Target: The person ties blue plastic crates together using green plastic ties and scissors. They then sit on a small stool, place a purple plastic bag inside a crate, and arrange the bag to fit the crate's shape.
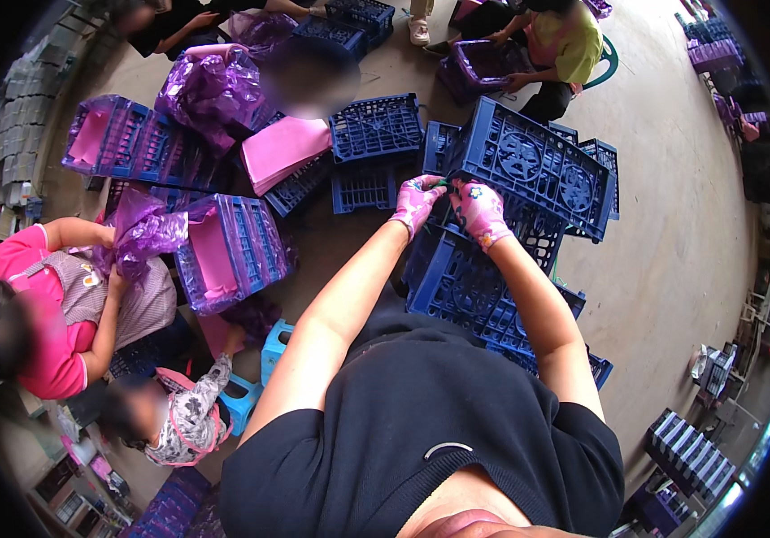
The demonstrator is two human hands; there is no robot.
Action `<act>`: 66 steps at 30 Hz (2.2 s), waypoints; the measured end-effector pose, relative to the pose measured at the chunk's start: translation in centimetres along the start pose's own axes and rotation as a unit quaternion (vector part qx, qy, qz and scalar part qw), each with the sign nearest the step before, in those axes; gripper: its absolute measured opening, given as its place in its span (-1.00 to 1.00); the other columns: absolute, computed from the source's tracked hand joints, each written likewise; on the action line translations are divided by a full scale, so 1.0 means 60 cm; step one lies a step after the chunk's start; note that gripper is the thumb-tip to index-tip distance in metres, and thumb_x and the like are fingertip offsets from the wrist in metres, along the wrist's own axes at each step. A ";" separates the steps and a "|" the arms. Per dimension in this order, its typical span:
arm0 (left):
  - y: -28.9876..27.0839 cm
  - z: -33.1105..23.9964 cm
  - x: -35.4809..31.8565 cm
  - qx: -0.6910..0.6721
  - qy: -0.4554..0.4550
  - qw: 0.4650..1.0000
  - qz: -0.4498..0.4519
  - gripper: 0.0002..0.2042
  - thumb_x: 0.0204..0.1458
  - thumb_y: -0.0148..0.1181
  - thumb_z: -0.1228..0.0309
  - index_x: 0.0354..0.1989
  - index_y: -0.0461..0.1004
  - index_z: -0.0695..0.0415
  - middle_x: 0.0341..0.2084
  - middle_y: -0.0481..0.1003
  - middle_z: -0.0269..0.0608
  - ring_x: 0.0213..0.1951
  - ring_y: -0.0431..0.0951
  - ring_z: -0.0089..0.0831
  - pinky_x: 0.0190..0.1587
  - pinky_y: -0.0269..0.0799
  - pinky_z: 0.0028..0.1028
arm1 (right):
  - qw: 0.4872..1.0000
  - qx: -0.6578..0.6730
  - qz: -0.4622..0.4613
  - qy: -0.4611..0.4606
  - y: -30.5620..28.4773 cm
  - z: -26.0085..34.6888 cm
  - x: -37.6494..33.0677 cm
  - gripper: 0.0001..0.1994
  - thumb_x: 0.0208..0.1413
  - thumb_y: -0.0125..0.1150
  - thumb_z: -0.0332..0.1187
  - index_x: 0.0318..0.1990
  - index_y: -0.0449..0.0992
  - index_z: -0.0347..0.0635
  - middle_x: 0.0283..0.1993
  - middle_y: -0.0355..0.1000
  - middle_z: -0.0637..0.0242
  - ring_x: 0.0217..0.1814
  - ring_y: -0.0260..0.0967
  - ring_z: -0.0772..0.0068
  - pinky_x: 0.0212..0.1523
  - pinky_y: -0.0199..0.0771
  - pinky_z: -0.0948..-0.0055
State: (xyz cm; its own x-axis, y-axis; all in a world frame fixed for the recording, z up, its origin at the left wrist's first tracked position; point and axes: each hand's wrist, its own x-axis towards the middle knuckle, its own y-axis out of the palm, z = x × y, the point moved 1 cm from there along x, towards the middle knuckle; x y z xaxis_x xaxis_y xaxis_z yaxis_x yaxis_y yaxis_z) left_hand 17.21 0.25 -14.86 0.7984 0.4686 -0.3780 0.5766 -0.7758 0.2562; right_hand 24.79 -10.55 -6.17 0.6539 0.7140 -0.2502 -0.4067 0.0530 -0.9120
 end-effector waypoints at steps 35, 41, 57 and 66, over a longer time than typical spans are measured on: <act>-0.564 -0.090 0.151 -0.301 -0.024 0.895 -0.329 -0.89 0.03 0.08 0.33 -0.40 0.44 0.09 -0.61 0.50 -0.26 -0.60 0.52 -0.45 -0.64 0.45 -0.54 | 0.974 -0.028 -0.224 -0.019 -0.072 0.106 -0.110 -0.34 -0.06 0.26 -0.23 0.22 0.20 -0.20 0.31 0.06 0.05 0.41 -0.16 -0.09 0.34 -0.15 0.04; -0.724 -0.224 0.257 -0.284 0.005 0.910 -0.301 -0.83 0.06 0.10 0.31 -0.48 0.43 0.12 -0.60 0.49 -0.29 -0.57 0.52 -0.46 -0.56 0.48 -0.55 | 0.964 -0.101 -0.241 0.047 -0.019 0.109 -0.090 -0.40 0.04 0.13 -0.22 0.24 0.19 -0.20 0.38 -0.03 0.11 0.44 -0.22 -0.04 0.38 -0.23 0.10; -0.924 -0.426 0.334 -0.238 0.097 0.879 -0.401 -0.91 -0.01 0.22 0.35 -0.48 0.45 0.03 -0.65 0.45 -0.37 -0.59 0.50 -0.48 -0.58 0.39 -0.54 | 0.953 -0.073 -0.287 0.058 -0.002 0.105 -0.078 -0.75 -0.02 0.04 -0.43 -0.18 0.43 -0.35 0.31 0.12 0.01 0.39 -0.06 -0.10 0.34 -0.08 0.05; -0.913 -0.548 0.441 -0.281 0.169 0.829 -0.453 -0.16 -0.22 0.37 0.24 0.28 0.06 0.13 0.10 0.27 -0.11 0.11 0.26 -0.24 0.12 0.16 -0.28 | 0.951 -0.096 -0.270 0.115 -0.010 0.118 -0.095 -0.68 -0.02 -0.04 -0.40 -0.13 0.43 -0.40 0.34 0.08 0.15 0.42 -0.11 0.08 0.30 0.02 0.24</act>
State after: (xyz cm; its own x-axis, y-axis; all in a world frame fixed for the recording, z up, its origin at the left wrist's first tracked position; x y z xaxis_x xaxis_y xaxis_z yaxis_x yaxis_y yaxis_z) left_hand 12.48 69.03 -9.66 -0.0574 0.9170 -0.3948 0.8799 0.2333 0.4139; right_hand 16.79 -9.73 -1.88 0.8659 0.4453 0.2279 0.1381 0.2252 -0.9645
